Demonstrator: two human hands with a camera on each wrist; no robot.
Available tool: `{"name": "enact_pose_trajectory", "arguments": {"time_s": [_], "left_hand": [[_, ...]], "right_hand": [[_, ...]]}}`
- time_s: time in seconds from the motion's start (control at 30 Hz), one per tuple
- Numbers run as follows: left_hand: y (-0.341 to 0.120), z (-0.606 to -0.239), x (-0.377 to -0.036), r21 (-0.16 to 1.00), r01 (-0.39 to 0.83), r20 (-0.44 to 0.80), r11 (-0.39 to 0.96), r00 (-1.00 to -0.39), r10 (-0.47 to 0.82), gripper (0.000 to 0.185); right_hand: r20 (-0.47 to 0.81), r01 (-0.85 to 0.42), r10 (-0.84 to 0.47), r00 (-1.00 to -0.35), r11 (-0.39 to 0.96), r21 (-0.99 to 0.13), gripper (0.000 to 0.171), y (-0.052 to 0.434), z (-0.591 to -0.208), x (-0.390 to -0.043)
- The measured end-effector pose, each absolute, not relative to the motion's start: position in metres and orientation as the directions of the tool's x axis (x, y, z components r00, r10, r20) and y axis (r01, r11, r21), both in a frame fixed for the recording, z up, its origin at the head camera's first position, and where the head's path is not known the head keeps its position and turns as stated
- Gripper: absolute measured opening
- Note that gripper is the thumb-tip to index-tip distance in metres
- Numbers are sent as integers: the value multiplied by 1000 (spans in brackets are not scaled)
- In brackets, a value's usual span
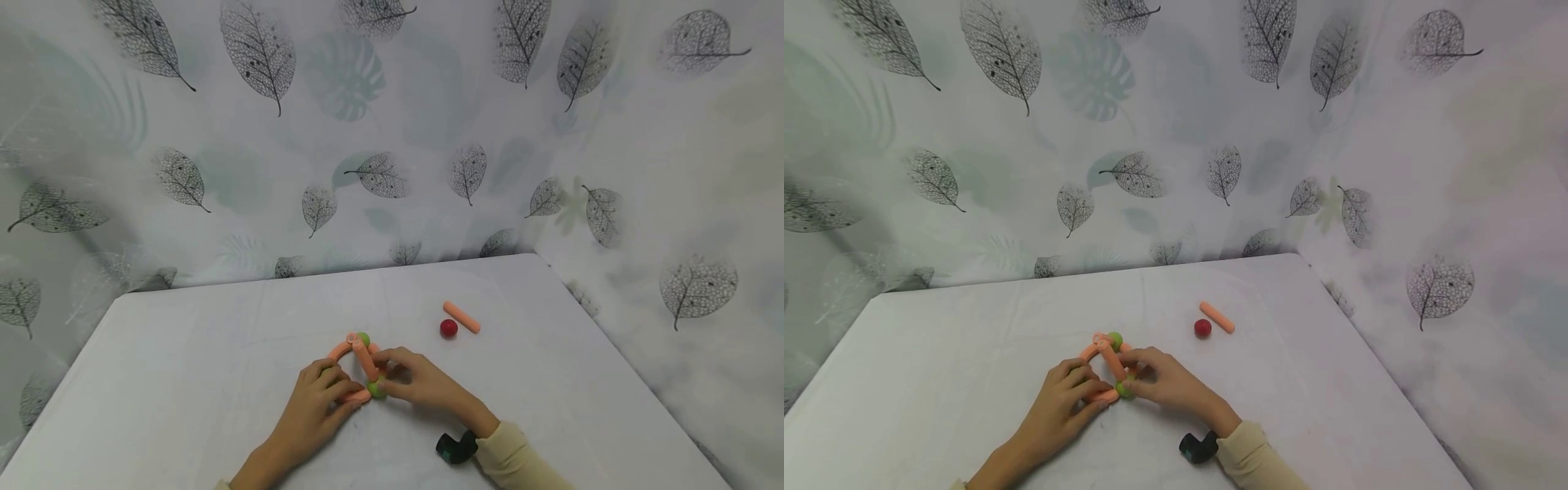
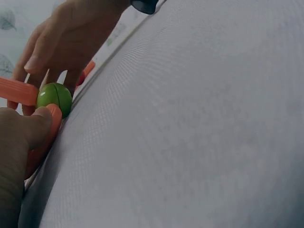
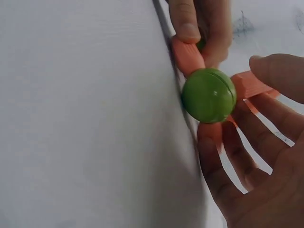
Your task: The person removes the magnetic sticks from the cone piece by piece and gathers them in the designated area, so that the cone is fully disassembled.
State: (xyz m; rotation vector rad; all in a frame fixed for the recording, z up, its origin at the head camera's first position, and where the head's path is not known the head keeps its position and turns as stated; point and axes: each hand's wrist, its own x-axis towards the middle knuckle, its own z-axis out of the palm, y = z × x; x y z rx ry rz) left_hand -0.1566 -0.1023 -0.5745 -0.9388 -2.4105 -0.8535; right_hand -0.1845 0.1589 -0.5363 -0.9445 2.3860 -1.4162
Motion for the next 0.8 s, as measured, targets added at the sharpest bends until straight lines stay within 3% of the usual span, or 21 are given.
{"name": "enact_pose_trajectory", "arguments": {"time_s": [0.47, 0.8], "left_hand": [[-102, -574, -156, 378, 709, 562, 596, -687, 460, 12], [-102, -574, -157, 364, 708, 565, 605, -684, 461, 10]], "right_hand": [[113, -365, -556, -823, 365, -856, 38, 155, -547, -183], [153, -373, -560, -814, 302, -877, 35, 157, -553, -186]]}}
